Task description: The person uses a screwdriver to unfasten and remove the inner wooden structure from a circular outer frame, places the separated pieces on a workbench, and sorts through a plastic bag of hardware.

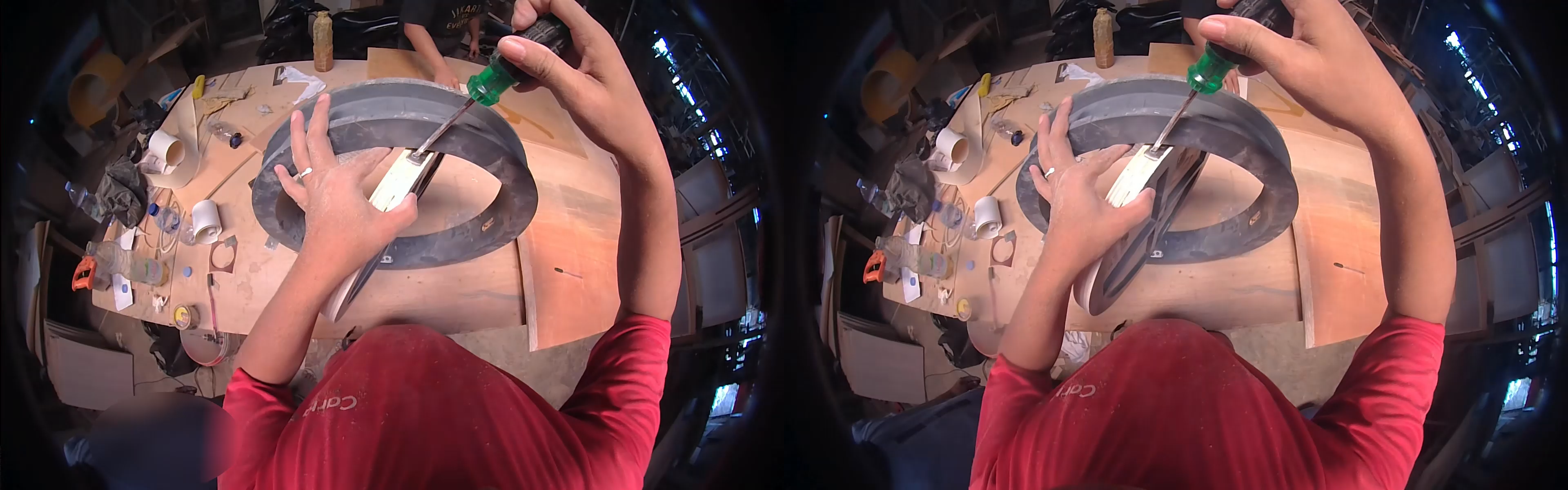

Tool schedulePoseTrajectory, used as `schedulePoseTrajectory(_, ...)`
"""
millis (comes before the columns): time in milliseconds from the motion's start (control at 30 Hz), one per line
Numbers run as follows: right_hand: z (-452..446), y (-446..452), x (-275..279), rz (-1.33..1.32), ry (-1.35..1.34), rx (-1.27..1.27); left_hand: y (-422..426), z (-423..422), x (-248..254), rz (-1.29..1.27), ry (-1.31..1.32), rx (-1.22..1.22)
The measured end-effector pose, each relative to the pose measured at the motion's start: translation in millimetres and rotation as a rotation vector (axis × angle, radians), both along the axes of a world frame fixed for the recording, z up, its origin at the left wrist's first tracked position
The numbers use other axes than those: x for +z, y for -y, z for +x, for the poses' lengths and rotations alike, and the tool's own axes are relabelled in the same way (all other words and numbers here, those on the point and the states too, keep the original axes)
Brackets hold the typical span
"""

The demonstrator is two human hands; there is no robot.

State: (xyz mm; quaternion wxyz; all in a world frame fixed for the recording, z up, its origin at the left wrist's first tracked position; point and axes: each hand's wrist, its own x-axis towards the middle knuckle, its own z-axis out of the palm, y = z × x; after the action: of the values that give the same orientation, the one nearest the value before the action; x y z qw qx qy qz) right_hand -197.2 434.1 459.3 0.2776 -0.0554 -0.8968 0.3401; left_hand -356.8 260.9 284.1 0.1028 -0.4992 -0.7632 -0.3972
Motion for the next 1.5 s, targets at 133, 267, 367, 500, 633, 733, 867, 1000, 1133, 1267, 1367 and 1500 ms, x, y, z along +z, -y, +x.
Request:
schedulePoseTrajectory(133, -13.3, 13.1, -1.9, 0.129, -0.047, -0.107, 0.4, 0.6, 1.6, -0.012, -0.009, 0.001)
schedulePoseTrajectory(267, -7.9, 36.6, 30.1, 0.136, 0.077, -0.182, -2.3, 1.8, 3.9, -0.034, -0.008, -0.004)
schedulePoseTrajectory(367, -9.9, 54.1, 37.1, 0.563, 0.199, -0.310, -4.2, 5.2, 6.0, -0.036, -0.008, -0.007)
schedulePoseTrajectory(500, -15.2, 43.9, 52.1, 0.750, 0.343, -0.322, -5.6, 6.8, 4.8, -0.047, -0.013, -0.008)
schedulePoseTrajectory(633, -32.2, 39.1, 63.5, 0.363, 0.327, 0.229, -6.5, 5.6, 3.0, -0.047, -0.024, -0.020)
schedulePoseTrajectory(733, -41.5, 70.9, 73.5, 0.351, 0.640, -0.354, -5.9, 4.6, 5.6, -0.052, -0.027, -0.023)
schedulePoseTrajectory(867, -21.0, 54.6, 69.2, 0.868, 0.495, -0.172, -3.9, 6.5, 6.9, -0.074, -0.020, -0.023)
schedulePoseTrajectory(1000, -29.2, 64.9, 92.1, 0.371, 0.648, -0.069, -4.0, 6.3, 7.4, -0.078, -0.016, -0.035)
schedulePoseTrajectory(1133, -18.8, 61.8, 99.0, 0.613, 0.805, -0.178, -5.6, 3.0, 6.0, -0.048, -0.032, -0.032)
schedulePoseTrajectory(1267, -12.8, 44.8, 74.5, 0.503, 0.593, 0.050, -4.5, 0.9, 7.0, -0.044, -0.011, -0.046)
schedulePoseTrajectory(1367, -14.2, 64.2, 54.4, 0.728, 0.429, -0.270, -3.1, -0.5, 5.8, -0.058, -0.033, -0.030)
schedulePoseTrajectory(1500, -21.2, 50.3, 97.1, 0.601, 0.665, 0.057, -1.8, 0.6, 8.7, -0.062, -0.024, -0.034)
